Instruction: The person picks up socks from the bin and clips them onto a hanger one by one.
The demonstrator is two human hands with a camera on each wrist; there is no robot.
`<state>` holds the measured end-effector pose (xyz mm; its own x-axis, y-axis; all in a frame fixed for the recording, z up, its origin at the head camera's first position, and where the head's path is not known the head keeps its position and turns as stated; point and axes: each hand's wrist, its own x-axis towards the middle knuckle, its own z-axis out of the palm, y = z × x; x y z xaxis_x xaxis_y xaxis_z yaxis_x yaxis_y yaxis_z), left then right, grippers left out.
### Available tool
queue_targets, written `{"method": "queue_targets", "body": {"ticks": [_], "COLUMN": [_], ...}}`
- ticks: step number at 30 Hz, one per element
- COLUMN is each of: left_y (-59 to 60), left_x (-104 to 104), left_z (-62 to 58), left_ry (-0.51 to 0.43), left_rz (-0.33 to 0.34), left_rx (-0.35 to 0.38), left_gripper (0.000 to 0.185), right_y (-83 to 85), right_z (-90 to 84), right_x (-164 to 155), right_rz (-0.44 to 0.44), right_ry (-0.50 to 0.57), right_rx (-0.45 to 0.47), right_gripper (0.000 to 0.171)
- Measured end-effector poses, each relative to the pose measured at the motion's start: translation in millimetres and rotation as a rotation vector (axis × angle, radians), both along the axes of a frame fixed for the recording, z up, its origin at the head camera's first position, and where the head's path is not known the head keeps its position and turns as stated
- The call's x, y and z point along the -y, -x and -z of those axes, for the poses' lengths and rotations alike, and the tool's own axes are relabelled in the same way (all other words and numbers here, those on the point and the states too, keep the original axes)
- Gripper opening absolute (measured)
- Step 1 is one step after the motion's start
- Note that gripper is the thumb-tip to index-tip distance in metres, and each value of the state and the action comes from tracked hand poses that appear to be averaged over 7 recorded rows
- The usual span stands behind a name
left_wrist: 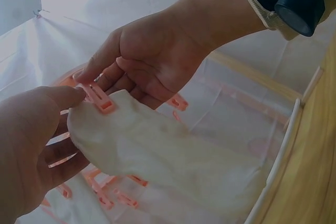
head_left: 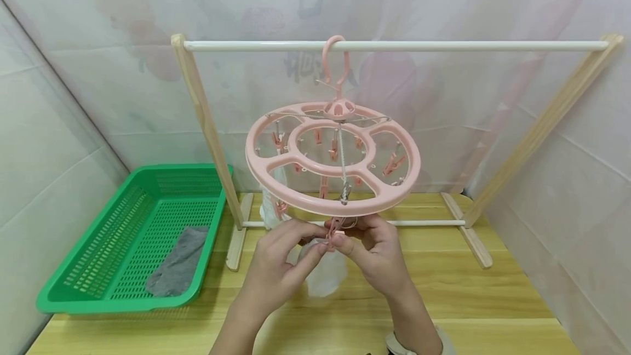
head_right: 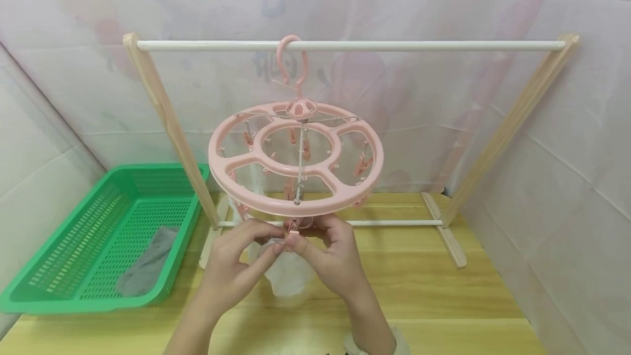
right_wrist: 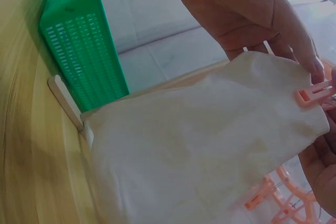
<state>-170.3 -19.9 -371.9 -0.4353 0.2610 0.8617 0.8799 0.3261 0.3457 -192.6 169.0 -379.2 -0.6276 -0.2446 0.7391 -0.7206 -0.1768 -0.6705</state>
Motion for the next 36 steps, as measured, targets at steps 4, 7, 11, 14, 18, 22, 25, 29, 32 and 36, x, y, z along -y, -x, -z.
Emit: {"method": "queue_targets", "body": {"ticks": [4,7,11,14,18,22,25,29,32,36], "left_y": [-2.5,-5.2,-8.6,-9.9,-12.8,-16.6,-16.0,-11.2,-7.2,-2.1], "left_x": [-2,-5,-9,-11,-15,-17,-17,-18,-17,-16], "left_z": [-2.1,-4.7,-10.3,-15.7,-24.4,-33.4,-40.1,-47.0,-49.6,-50.2], "left_ry": [0.017,0.042,0.038,0.021,0.006,-0.019,-0.013,0.051,0.109,0.172], "left_rz": [-0.06,-0.122,-0.162,-0.169,-0.172,-0.209,-0.255,-0.303,-0.326,-0.343], "left_rx": [-0.072,-0.142,-0.233,-0.313,-0.446,-0.57,-0.6,-0.564,-0.515,-0.447], "left_gripper": [0.013,0.011,0.009,0.008,0.007,0.008,0.005,0.015,0.032,0.045], "right_y": [0.3,0.3,0.2,-0.1,-1.8,-2.6,-2.3,-2.4,-1.8,-1.3], "right_z": [0.6,0.7,-0.2,-0.8,-0.9,0.5,1.9,2.8,2.9,2.3], "right_x": [0,-1,-2,-2,-3,-3,-5,-7,-8,-8], "right_rz": [0.013,0.025,0.031,0.04,0.071,0.1,0.123,0.146,0.148,0.152], "right_ry": [-0.014,-0.024,-0.04,-0.053,-0.074,-0.105,-0.123,-0.137,-0.146,-0.157], "right_rx": [0.013,0.027,0.027,0.026,0.045,0.06,0.057,0.05,0.046,0.047], "right_gripper": [0.018,0.02,0.021,0.021,0.022,0.023,0.024,0.029,0.032,0.034]}}
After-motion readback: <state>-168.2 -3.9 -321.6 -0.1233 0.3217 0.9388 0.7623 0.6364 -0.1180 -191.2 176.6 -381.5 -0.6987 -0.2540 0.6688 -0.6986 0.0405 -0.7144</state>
